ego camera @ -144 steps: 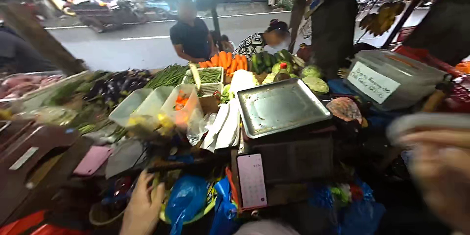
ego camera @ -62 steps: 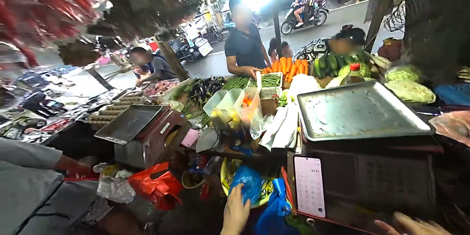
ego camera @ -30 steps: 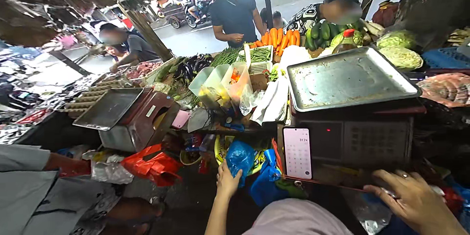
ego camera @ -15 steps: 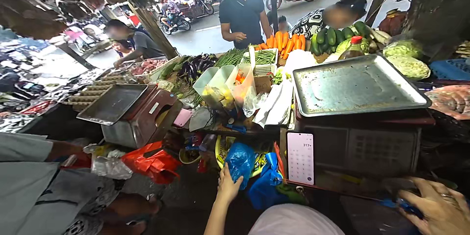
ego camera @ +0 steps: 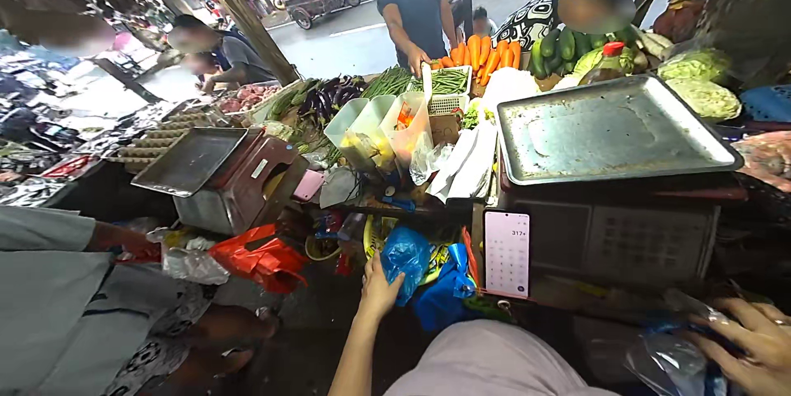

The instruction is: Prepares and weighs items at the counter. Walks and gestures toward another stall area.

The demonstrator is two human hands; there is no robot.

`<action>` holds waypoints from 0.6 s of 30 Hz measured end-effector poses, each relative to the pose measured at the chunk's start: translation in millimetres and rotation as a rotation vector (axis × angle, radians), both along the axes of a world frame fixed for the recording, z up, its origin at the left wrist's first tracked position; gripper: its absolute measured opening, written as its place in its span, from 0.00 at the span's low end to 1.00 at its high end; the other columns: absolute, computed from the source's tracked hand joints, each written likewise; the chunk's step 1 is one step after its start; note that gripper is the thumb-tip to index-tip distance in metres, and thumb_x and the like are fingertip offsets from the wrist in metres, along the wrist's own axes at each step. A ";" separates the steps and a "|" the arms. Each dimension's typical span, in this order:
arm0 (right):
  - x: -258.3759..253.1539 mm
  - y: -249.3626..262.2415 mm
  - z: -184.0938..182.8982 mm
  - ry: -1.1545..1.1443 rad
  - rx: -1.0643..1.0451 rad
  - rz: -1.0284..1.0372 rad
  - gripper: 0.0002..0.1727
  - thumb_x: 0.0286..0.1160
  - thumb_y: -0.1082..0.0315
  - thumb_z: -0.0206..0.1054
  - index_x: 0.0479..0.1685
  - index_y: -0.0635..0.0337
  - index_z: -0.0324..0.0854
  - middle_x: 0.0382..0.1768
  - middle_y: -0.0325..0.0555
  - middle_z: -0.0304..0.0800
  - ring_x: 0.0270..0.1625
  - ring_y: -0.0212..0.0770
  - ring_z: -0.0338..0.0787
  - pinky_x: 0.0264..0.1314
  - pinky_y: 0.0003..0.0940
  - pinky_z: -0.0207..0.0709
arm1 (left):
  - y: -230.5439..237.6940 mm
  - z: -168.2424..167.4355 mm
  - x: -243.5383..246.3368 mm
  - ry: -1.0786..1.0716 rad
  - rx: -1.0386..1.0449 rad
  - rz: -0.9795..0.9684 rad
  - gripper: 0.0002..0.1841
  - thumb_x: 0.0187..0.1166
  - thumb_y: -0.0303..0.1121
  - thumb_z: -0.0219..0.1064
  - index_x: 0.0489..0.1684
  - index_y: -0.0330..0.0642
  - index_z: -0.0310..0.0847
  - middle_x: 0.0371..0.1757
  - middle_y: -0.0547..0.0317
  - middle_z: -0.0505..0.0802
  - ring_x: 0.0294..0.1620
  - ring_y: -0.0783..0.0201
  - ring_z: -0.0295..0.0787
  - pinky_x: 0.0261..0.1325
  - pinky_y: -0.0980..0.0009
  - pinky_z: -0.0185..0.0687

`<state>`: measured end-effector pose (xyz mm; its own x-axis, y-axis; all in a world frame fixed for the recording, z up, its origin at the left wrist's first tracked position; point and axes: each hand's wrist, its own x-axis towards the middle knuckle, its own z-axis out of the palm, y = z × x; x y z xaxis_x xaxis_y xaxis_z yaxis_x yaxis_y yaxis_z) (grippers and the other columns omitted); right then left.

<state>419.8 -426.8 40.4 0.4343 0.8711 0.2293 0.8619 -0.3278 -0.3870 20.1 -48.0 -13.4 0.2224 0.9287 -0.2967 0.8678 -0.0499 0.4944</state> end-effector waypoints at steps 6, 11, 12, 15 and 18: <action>-16.4 21.8 11.4 0.077 0.048 0.055 0.25 0.67 0.43 0.77 0.44 0.58 0.94 0.58 0.76 0.86 0.61 0.78 0.82 0.66 0.74 0.67 | 29.2 83.0 40.5 -0.246 0.493 -0.202 0.46 0.77 0.48 0.71 0.90 0.29 0.55 0.86 0.28 0.67 0.86 0.34 0.64 0.85 0.41 0.63; -36.8 41.1 21.7 0.029 0.206 0.019 0.27 0.69 0.42 0.78 0.52 0.56 0.93 0.56 0.67 0.89 0.59 0.64 0.84 0.68 0.59 0.70 | 97.5 173.4 109.7 -0.497 0.595 -0.343 0.40 0.82 0.50 0.66 0.88 0.35 0.57 0.84 0.36 0.72 0.83 0.45 0.70 0.79 0.46 0.71; -40.0 44.3 23.5 0.017 0.219 0.014 0.26 0.70 0.42 0.77 0.51 0.57 0.94 0.54 0.66 0.90 0.58 0.63 0.85 0.68 0.57 0.70 | 114.0 187.0 125.8 -0.593 0.541 -0.356 0.38 0.84 0.48 0.65 0.88 0.36 0.56 0.84 0.40 0.73 0.82 0.48 0.72 0.78 0.48 0.73; -46.9 50.5 24.2 0.035 0.183 0.043 0.23 0.69 0.44 0.78 0.41 0.56 0.94 0.46 0.60 0.93 0.54 0.61 0.88 0.64 0.58 0.74 | 165.9 220.1 180.6 -0.973 0.257 -0.276 0.27 0.91 0.39 0.54 0.85 0.36 0.58 0.76 0.47 0.80 0.71 0.59 0.82 0.71 0.60 0.80; -47.8 48.5 24.6 0.064 0.007 0.064 0.13 0.70 0.61 0.77 0.37 0.65 0.92 0.43 0.65 0.93 0.52 0.71 0.90 0.63 0.71 0.74 | 213.7 246.7 230.1 -1.140 0.020 -0.073 0.25 0.95 0.42 0.46 0.85 0.39 0.60 0.74 0.48 0.82 0.64 0.60 0.87 0.65 0.64 0.82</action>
<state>371.9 -378.3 65.1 0.3917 0.8961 0.2085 0.8542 -0.2700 -0.4443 250.2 165.6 233.4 0.4064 0.9048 0.1273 -0.0908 -0.0987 0.9910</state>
